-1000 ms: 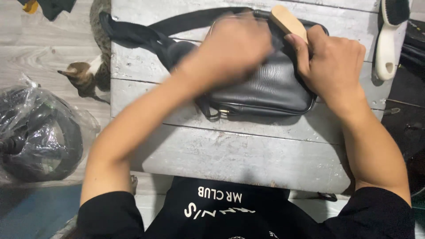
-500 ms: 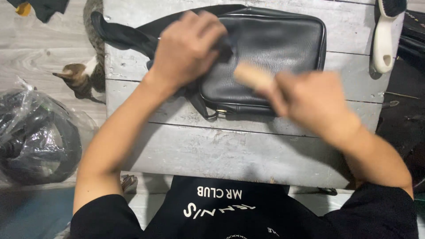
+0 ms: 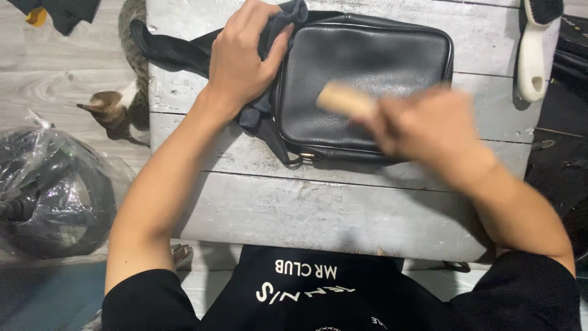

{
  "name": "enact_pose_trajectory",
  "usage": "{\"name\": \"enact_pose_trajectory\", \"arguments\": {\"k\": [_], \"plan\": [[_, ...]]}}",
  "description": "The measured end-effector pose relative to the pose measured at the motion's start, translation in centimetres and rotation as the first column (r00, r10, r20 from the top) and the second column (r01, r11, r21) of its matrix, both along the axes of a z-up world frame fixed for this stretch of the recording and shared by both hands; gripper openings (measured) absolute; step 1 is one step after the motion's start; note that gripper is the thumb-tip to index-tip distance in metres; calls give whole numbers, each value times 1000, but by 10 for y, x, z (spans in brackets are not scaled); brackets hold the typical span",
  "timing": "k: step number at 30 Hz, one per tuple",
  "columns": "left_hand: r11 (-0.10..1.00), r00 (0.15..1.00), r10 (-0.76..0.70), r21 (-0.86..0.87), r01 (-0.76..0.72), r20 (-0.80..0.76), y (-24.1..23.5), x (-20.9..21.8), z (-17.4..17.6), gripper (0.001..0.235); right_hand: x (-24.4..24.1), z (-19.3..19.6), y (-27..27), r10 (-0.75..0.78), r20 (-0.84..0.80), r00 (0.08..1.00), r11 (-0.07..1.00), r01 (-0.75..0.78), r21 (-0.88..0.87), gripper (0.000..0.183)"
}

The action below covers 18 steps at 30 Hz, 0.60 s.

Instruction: Brushing and wiping a black leather bag to clean or polish its surface

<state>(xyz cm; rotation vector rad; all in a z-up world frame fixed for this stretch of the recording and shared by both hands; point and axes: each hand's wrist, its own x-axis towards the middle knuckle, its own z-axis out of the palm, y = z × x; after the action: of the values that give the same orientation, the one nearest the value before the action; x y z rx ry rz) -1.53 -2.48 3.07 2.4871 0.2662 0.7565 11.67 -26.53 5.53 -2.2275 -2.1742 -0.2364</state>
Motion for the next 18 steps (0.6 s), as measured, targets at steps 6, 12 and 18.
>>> {"name": "enact_pose_trajectory", "arguments": {"k": [6, 12, 18], "plan": [[1000, 1000, -1, 6, 0, 12, 0, 1, 0, 13, -2, -5, 0, -202, 319, 926, 977, 167, 133, 53], [1000, 1000, 2, -3, -2, 13, 0, 0, -1, 12, 29, -10, -12, -154, 150, 977, 988, 154, 11, 37], [1000, 1000, -8, 12, 8, 5, 2, 1, -5, 14, -11, 9, 3, 154, -157, 976, 985, -165, -60, 47]]}}
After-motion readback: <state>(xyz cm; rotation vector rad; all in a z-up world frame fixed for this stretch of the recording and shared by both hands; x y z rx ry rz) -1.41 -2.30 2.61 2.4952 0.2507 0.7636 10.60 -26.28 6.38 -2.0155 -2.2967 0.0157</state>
